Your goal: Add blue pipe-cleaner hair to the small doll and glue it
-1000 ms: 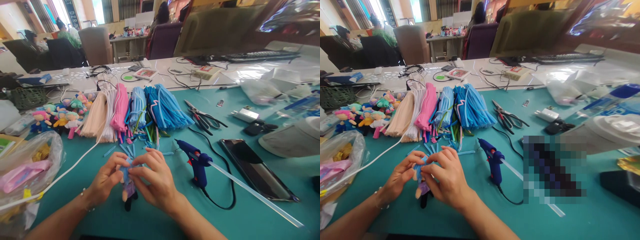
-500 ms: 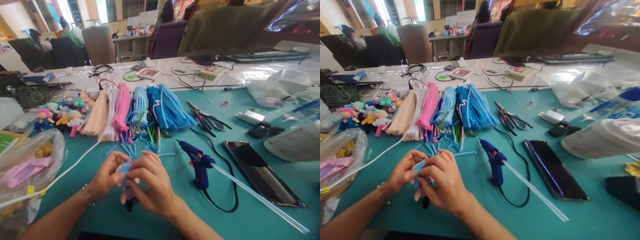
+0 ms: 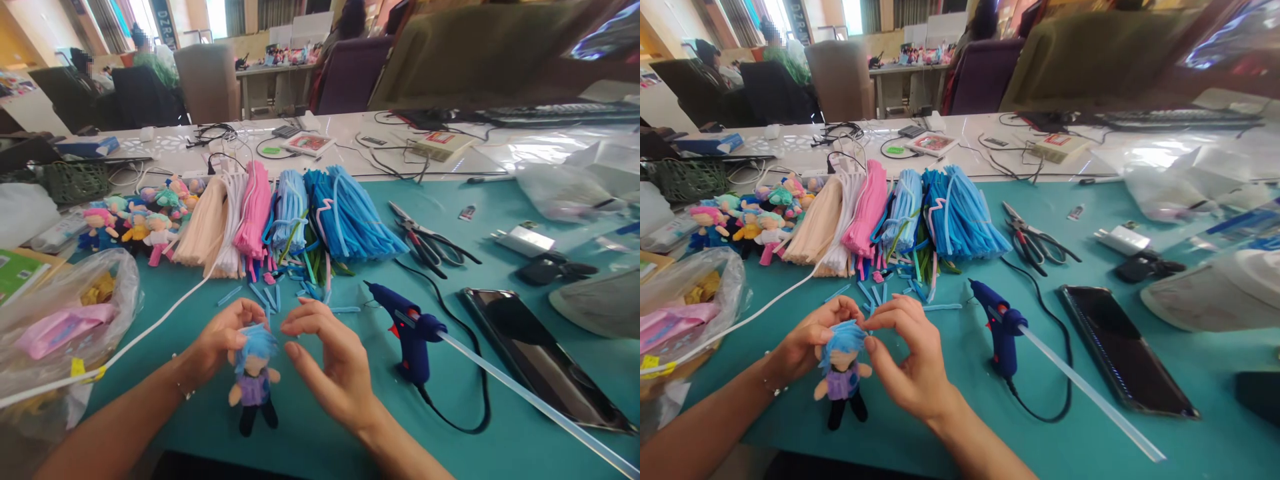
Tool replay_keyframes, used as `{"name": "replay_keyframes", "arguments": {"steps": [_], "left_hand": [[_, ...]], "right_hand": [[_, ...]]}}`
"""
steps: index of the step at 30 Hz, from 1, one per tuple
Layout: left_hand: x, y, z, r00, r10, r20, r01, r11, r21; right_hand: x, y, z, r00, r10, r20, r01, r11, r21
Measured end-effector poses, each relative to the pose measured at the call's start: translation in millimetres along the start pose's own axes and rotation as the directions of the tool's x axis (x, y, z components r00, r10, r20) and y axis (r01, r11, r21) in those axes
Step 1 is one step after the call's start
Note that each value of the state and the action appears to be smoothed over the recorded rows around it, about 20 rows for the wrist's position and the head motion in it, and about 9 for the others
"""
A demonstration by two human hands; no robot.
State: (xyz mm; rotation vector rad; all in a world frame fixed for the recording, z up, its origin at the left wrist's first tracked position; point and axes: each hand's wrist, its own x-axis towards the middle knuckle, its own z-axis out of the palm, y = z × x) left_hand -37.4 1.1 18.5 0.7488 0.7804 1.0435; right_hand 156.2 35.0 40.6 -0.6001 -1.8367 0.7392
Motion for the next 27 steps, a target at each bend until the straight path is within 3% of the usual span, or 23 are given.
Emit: {"name": "replay_keyframes", "arguments": {"steps": [6,12,20,27], "left_hand": [[-0.1,2.7,0.3,0.999,-0.045,0.026,0.048,0.995,-0.093],[-0.4,1.4,0.7,0.999,-0.044,0.013,0.045,0.997,-0.058],[-0.1,-8.0,-4.8,0.997,-0.057,-0.057,0.062,0.994,0.09],[-0.7,-8.1,-1.9,0.996,-0.033,-0.086,0.047,0.986,0.162]], "right_hand": [[-3.3,3.8,2.3,0.996,0.054,-0.064,-0.049,0.995,0.086],[-3.1,3.9,3.9,0.995,0.042,-0.087,-0.036,0.997,0.068],[-2.4,-2.3,6.3,0.986,-0.071,0.151,0.085,0.992,-0.088],[-2.2,-2.1,3.5,0.972,-0.135,0.191,0.168,0.971,-0.171]]}}
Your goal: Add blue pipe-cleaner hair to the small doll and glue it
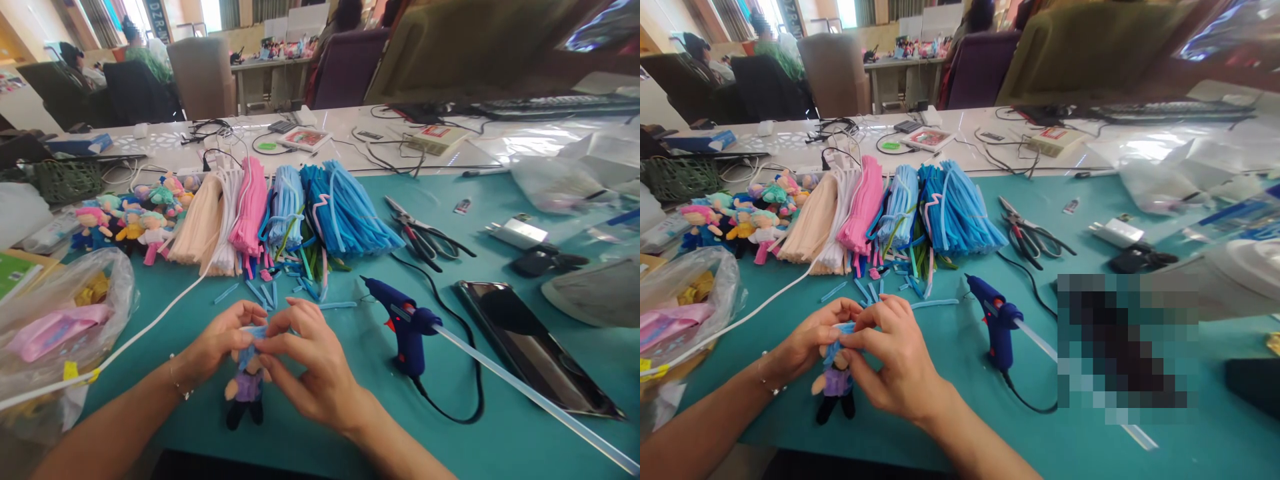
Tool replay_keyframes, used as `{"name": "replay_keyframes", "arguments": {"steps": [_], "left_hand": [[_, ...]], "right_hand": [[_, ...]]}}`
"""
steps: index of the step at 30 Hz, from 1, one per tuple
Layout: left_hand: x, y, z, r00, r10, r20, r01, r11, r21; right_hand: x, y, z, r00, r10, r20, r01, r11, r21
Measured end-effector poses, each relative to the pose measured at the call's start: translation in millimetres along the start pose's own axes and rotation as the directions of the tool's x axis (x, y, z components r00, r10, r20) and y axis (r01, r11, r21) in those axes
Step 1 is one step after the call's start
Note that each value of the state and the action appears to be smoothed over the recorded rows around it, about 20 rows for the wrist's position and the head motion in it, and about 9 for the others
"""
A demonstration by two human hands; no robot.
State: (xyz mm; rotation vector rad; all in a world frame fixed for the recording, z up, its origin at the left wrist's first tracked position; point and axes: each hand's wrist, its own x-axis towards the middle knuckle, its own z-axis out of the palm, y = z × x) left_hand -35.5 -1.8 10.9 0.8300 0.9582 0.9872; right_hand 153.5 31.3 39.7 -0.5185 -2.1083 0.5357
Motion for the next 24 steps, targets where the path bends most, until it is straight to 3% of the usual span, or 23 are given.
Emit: {"name": "replay_keyframes", "arguments": {"steps": [8,12,16,19,24], "left_hand": [[1.0,0.7,1.1,1.0,-0.019,0.003,0.019,1.0,-0.011],[-0.4,3.2,1.3,0.998,-0.044,0.04,0.047,0.997,-0.067],[-3.3,12.5,4.7,0.995,-0.075,0.059,0.085,0.978,-0.192],[-4.2,15.8,6.3,0.994,-0.069,0.081,0.087,0.963,-0.257],[-2.7,12.0,3.8,0.993,-0.052,0.104,0.079,0.959,-0.272]], "right_hand": [[0.0,2.3,1.3,1.0,0.004,-0.019,-0.004,1.0,0.01],[0.1,2.6,0.1,0.989,0.146,-0.025,-0.137,0.962,0.236],[-0.1,6.5,-3.6,0.928,0.356,-0.107,-0.27,0.844,0.463],[-0.5,9.3,-4.7,0.891,0.429,-0.148,-0.305,0.807,0.506],[-0.9,9.8,-3.8,0.876,0.459,-0.148,-0.327,0.79,0.519]]}}
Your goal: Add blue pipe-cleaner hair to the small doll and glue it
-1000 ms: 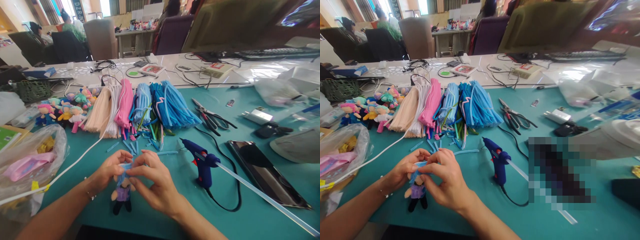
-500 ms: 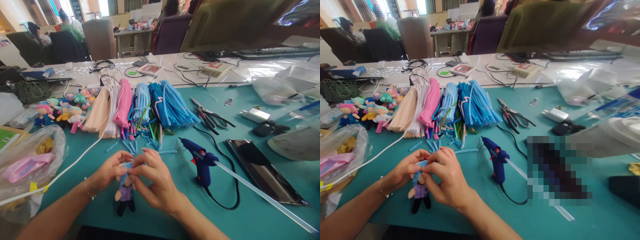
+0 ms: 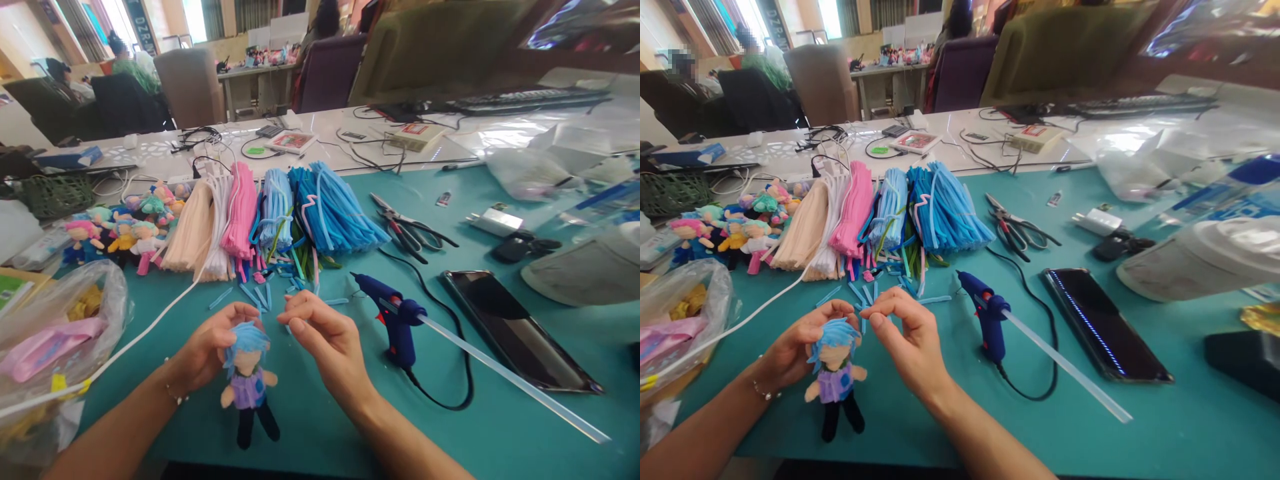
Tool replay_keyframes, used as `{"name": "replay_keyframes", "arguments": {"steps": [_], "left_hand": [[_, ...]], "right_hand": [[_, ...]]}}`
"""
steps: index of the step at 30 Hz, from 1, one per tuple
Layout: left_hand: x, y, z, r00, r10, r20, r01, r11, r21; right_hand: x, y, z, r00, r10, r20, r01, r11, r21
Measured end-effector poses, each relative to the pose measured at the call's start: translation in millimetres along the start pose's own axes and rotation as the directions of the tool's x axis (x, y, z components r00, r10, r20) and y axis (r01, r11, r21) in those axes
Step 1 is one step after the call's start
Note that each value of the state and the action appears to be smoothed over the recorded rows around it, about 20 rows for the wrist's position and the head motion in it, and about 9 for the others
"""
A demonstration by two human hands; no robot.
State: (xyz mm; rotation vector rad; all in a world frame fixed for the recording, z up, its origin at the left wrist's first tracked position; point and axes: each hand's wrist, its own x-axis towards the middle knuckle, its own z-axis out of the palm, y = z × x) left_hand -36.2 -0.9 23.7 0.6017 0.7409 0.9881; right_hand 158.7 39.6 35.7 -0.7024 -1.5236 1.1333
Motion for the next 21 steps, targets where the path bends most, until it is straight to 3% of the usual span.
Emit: {"name": "replay_keyframes", "arguments": {"steps": [14,21], "left_hand": [[0.7,-0.2,0.0,0.999,0.014,-0.036,-0.013,0.999,0.031],[0.8,-1.2,-1.8,0.998,0.051,-0.023,-0.048,0.992,0.119]], "right_hand": [[0.0,-2.7,1.8,0.999,-0.033,-0.007,0.033,0.999,-0.015],[-2.3,-7.1,5.8,0.978,-0.189,0.087,0.203,0.96,-0.191]]}}
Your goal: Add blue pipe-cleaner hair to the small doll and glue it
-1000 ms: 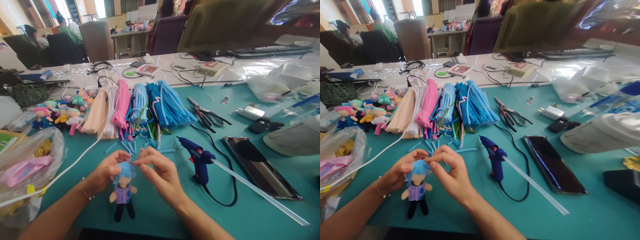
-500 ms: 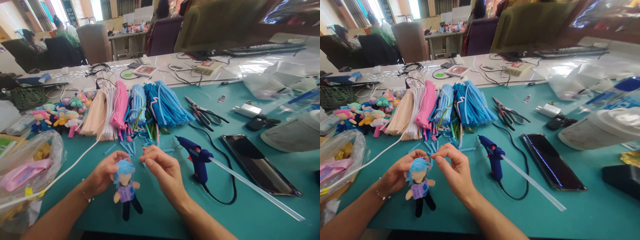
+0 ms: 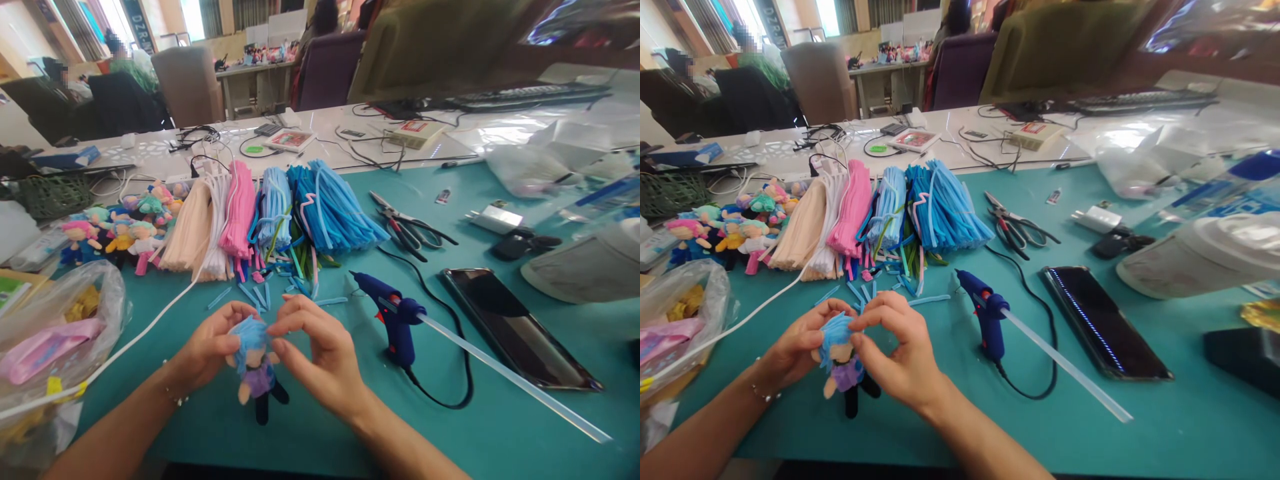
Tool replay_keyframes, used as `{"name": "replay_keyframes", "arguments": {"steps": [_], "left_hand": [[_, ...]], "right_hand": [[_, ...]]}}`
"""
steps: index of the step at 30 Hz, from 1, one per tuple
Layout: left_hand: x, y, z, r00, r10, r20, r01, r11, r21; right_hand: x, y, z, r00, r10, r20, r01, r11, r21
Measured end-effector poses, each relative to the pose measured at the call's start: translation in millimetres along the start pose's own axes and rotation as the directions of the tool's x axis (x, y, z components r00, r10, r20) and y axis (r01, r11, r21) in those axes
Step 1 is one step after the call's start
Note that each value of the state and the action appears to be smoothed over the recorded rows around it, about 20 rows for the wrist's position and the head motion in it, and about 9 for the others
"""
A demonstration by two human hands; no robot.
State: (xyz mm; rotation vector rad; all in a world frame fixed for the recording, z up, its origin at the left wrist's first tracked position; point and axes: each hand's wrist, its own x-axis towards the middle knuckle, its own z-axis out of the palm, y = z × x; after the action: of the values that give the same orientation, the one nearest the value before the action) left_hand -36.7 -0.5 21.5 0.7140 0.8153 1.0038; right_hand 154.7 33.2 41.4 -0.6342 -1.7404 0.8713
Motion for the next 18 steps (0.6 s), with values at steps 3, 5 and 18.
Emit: {"name": "replay_keyframes", "arguments": {"steps": [3,5,18], "left_hand": [[0.8,-2.8,0.5,0.997,0.075,-0.026,-0.073,0.995,0.068],[1.0,-5.0,1.6,0.988,0.149,-0.05,-0.144,0.985,0.098],[-2.4,-16.9,7.9,0.872,0.458,-0.173,-0.424,0.883,0.204]], "right_hand": [[-1.7,-2.6,1.3,0.99,-0.118,0.071,0.126,0.984,-0.123],[-3.0,-3.3,2.7,0.984,-0.154,0.093,0.169,0.968,-0.186],[-3.7,0.9,8.7,0.978,-0.194,0.083,0.21,0.929,-0.306]]}}
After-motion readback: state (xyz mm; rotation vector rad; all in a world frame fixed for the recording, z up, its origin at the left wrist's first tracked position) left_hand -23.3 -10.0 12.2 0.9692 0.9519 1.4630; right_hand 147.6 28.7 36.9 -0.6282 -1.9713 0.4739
